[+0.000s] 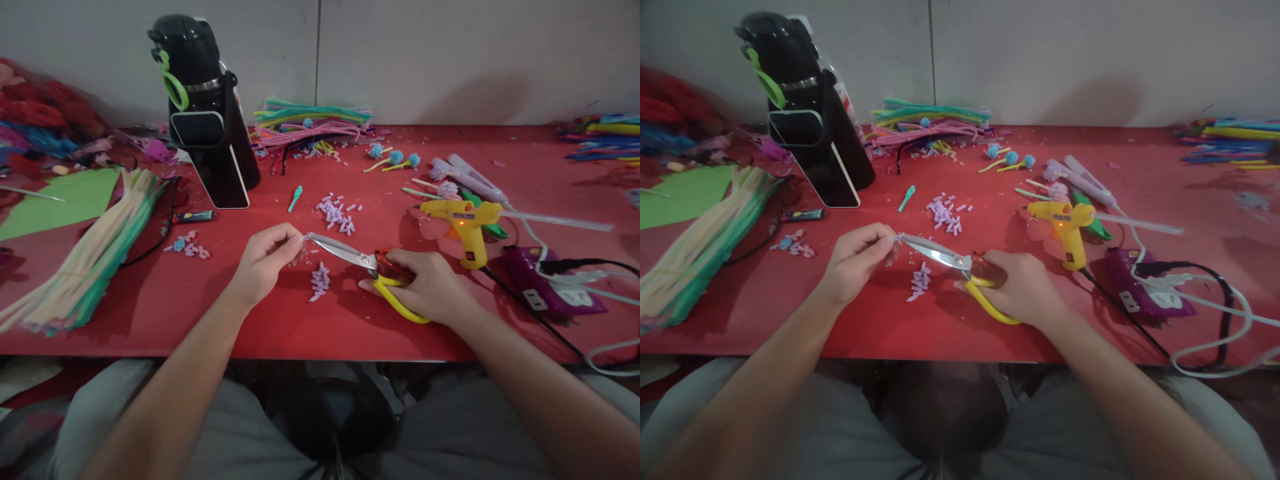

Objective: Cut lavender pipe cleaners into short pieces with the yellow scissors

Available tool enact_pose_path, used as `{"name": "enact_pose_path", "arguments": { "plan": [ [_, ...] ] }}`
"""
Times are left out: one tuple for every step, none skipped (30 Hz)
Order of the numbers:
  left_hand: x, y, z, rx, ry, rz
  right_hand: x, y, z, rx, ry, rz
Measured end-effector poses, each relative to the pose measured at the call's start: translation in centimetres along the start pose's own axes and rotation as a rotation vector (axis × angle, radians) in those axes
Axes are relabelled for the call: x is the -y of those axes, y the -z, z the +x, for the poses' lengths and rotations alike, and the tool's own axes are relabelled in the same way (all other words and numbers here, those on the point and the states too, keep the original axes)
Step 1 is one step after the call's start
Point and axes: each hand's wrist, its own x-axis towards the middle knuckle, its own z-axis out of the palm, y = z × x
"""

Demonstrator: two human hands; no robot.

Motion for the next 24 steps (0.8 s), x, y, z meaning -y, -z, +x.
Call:
{"name": "enact_pose_path", "arguments": {
  "plan": [
    [0.0, 0.02, 0.01, 0.0, -0.003, 0.003, 0.0, 0.01, 0.0, 0.001, 0.001, 0.0],
    [0.0, 0.03, 0.01, 0.002, -0.003, 0.007, 0.02, 0.02, 0.01, 0.0, 0.003, 0.002],
    [0.0, 0.05, 0.01, 0.002, -0.003, 0.011, 0.05, 0.02, 0.01, -0.002, 0.003, 0.005],
    [-0.01, 0.07, 0.01, 0.003, -0.003, 0.016, 0.09, 0.03, 0.03, -0.003, 0.002, 0.007],
    [-0.04, 0.09, 0.01, 0.003, -0.004, 0.021, 0.13, 0.04, 0.04, -0.003, 0.001, 0.007],
    [-0.07, 0.09, 0.01, 0.003, -0.005, 0.026, 0.17, 0.05, 0.06, -0.001, 0.0, 0.005],
    [-0.11, 0.09, 0.01, 0.004, -0.007, 0.032, 0.19, 0.05, 0.08, 0.001, -0.002, 0.003],
    [-0.16, 0.08, 0.01, 0.003, -0.007, 0.037, 0.19, 0.06, 0.1, 0.002, -0.004, 0.0],
    [-0.21, 0.06, 0.01, 0.002, -0.008, 0.04, 0.18, 0.06, 0.12, 0.001, -0.004, -0.001],
    [-0.25, 0.03, 0.02, 0.001, -0.007, 0.041, 0.14, 0.06, 0.13, -0.001, -0.003, 0.0],
    [-0.29, 0.01, 0.03, 0.001, -0.006, 0.041, 0.1, 0.05, 0.14, -0.006, -0.002, 0.0],
    [-0.3, -0.02, 0.03, 0.0, -0.005, 0.04, 0.06, 0.05, 0.14, -0.009, 0.002, 0.0],
    [-0.3, -0.04, 0.04, 0.0, -0.004, 0.039, 0.03, 0.06, 0.14, -0.01, 0.008, 0.001],
    [-0.29, -0.05, 0.05, 0.001, -0.003, 0.039, 0.01, 0.06, 0.13, -0.01, 0.013, 0.001],
    [-0.26, -0.04, 0.05, 0.002, -0.003, 0.04, 0.02, 0.07, 0.11, -0.007, 0.015, 0.001],
    [-0.23, -0.03, 0.05, 0.001, -0.005, 0.041, 0.06, 0.09, 0.1, -0.003, 0.014, 0.001],
    [-0.2, -0.01, 0.04, 0.001, -0.007, 0.041, 0.12, 0.11, 0.08, 0.002, 0.011, 0.001],
    [-0.17, 0.01, 0.03, 0.001, -0.009, 0.041, 0.2, 0.13, 0.07, 0.005, 0.005, 0.0],
    [-0.16, 0.03, 0.02, 0.001, -0.011, 0.041, 0.27, 0.15, 0.06, 0.006, -0.001, -0.001],
    [-0.17, 0.05, 0.0, 0.0, -0.012, 0.043, 0.34, 0.17, 0.06, 0.006, -0.002, 0.0],
    [-0.2, 0.06, -0.01, -0.001, -0.013, 0.047, 0.38, 0.18, 0.06, 0.006, 0.0, 0.002],
    [-0.25, 0.06, -0.03, -0.001, -0.012, 0.055, 0.4, 0.18, 0.07, 0.006, 0.003, 0.005],
    [-0.3, 0.06, -0.04, -0.001, -0.012, 0.062, 0.39, 0.18, 0.07, 0.005, 0.004, 0.007],
    [-0.36, 0.04, -0.04, -0.001, -0.011, 0.067, 0.36, 0.18, 0.08, 0.006, 0.005, 0.008]
  ]
}}
